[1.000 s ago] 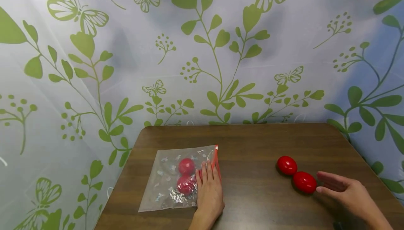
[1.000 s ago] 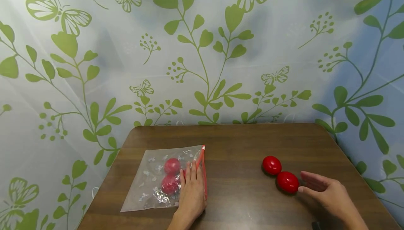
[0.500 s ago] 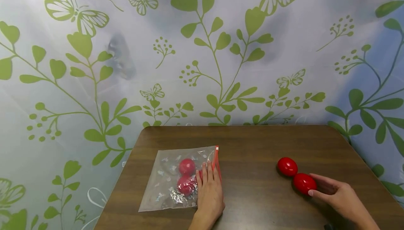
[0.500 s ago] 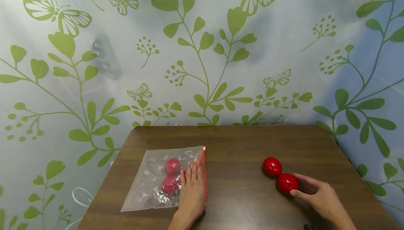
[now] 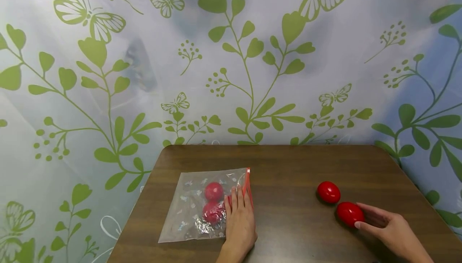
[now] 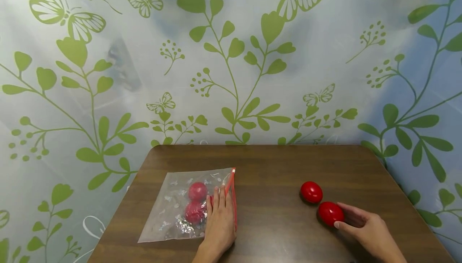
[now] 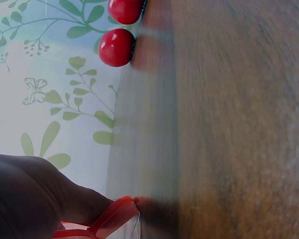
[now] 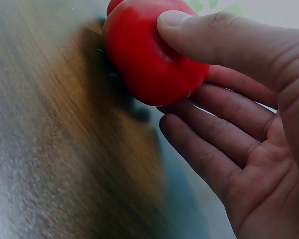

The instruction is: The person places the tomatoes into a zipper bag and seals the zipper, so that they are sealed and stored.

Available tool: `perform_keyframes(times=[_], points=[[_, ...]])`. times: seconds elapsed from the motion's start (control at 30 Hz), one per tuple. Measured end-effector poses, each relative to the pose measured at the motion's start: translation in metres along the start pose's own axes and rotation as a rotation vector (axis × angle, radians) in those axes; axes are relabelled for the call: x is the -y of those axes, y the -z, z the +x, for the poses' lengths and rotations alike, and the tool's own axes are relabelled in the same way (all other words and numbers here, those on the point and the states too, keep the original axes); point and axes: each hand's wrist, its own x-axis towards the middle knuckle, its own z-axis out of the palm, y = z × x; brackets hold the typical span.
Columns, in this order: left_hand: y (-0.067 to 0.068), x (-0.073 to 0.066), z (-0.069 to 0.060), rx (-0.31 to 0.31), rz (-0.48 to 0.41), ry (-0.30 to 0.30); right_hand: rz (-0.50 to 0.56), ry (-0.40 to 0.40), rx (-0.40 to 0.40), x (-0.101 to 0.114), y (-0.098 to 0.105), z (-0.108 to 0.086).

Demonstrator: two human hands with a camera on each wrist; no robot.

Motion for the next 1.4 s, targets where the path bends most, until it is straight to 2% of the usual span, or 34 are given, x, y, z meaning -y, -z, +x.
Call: perform_keyframes(times=[0.23,0.37,0.8,1.17,1.4], points=[[0.001,-0.001,0.000,-0.019,0.007,0.003,0.016,-0.044,0.022,0.010,0.004,-0.003],[0.001,-0.002,0.001,-0.022,-0.003,0.013,0.010,-0.037,0.032,0.017,0.007,-0.003],[0.000,-0.002,0.002,-0.018,-0.001,0.013,0.034,0.076,0.041,0.043,0.001,-0.003],[-0.001,-0.002,0.003,-0.039,0.031,0.011,0.067,0.168,0.079,0.059,-0.018,0.011],[-0.001,-0.002,0.003,-0.034,0.039,0.015,0.120,0.190,0.123,0.075,-0.031,0.020]])
